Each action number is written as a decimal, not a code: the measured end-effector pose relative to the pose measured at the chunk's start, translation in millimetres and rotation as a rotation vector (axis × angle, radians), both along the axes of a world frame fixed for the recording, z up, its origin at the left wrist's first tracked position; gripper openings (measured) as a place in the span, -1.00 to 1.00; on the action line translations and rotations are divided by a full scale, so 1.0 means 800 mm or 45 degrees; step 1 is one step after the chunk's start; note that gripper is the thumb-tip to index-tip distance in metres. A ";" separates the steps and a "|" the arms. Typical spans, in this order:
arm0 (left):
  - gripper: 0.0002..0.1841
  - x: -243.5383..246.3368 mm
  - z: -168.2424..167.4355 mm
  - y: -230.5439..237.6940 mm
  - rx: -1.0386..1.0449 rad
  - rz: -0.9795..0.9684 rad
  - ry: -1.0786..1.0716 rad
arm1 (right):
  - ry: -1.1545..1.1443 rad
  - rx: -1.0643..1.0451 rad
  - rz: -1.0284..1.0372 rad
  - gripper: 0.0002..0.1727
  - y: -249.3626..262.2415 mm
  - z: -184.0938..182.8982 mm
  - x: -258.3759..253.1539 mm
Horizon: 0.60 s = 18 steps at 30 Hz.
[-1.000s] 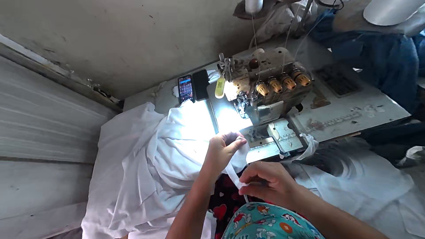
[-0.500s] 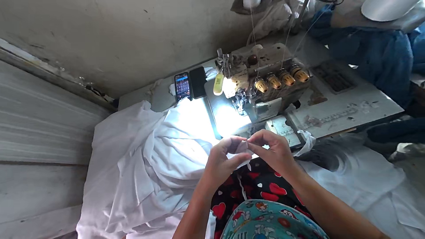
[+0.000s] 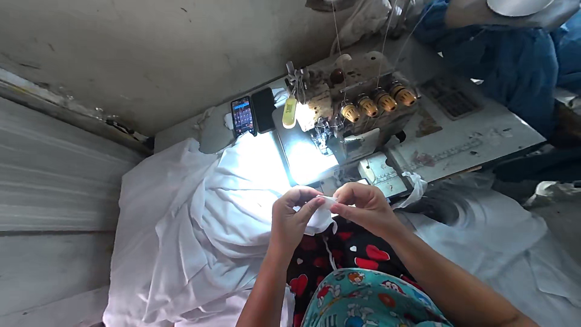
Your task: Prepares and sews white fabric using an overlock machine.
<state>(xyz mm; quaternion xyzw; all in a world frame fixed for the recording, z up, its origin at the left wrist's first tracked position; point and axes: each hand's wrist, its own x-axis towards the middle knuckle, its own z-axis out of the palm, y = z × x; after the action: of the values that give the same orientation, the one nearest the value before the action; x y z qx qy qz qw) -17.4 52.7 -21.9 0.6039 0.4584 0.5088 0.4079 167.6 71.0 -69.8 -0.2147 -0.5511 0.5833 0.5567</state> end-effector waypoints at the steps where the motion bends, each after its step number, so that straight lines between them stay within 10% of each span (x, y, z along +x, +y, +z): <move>1: -0.95 0.000 0.001 0.000 -0.008 0.008 -0.014 | -0.013 0.010 -0.049 -0.94 -0.001 0.001 -0.001; 18: -0.97 -0.004 -0.003 0.002 -0.028 0.035 -0.038 | -0.224 0.289 -0.385 -0.77 -0.001 0.003 -0.004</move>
<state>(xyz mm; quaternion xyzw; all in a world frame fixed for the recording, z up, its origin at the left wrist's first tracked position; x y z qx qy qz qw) -20.4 54.2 -24.3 0.5854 0.4661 0.5181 0.4142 164.4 69.9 -67.0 -0.2810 -0.6214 0.4062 0.6083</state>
